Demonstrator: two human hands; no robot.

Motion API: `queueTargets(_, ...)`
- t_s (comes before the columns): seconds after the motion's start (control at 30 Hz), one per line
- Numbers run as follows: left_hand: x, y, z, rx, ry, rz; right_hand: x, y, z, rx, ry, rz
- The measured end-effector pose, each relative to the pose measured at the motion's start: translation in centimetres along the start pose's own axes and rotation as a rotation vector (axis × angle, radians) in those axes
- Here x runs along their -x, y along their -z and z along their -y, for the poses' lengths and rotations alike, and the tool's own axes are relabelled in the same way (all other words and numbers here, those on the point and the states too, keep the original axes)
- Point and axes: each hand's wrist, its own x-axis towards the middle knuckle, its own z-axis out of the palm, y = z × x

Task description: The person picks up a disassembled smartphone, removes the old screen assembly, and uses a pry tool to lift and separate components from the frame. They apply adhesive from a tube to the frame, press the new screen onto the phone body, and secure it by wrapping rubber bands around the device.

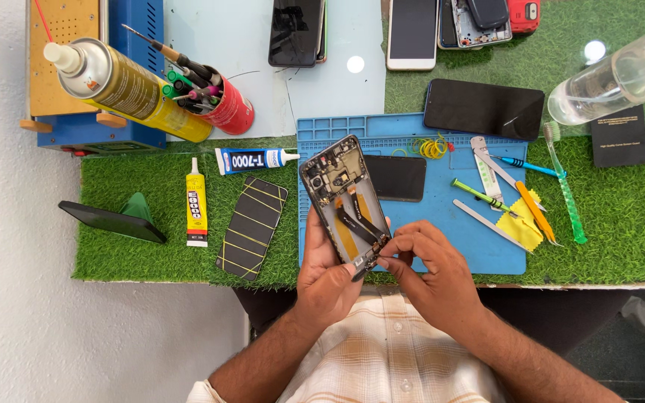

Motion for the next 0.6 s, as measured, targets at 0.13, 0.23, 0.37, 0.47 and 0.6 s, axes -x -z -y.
queueTargets(0.13,-0.7,-0.4,0.2,0.082,-0.118,-0.079,1.0,-0.5,0.4,0.056,0.127,-0.116)
queueTargets(0.23,-1.1,-0.5,0.1,0.127,-0.137,-0.138,1.5,-1.0,0.5,0.069,0.197,-0.137)
queueTargets(0.37,-1.2,-0.5,0.1,0.116,-0.121,-0.149,1.7,-1.3,0.5,0.156,0.295,-0.126)
queueTargets(0.47,-1.0,-0.4,0.0,0.100,-0.084,-0.165,1.6,-1.1,0.4,0.336,0.347,-0.121)
queueTargets(0.6,-1.0,-0.5,0.0,0.030,0.009,-0.190,1.3,-0.7,0.5,0.472,0.393,-0.054)
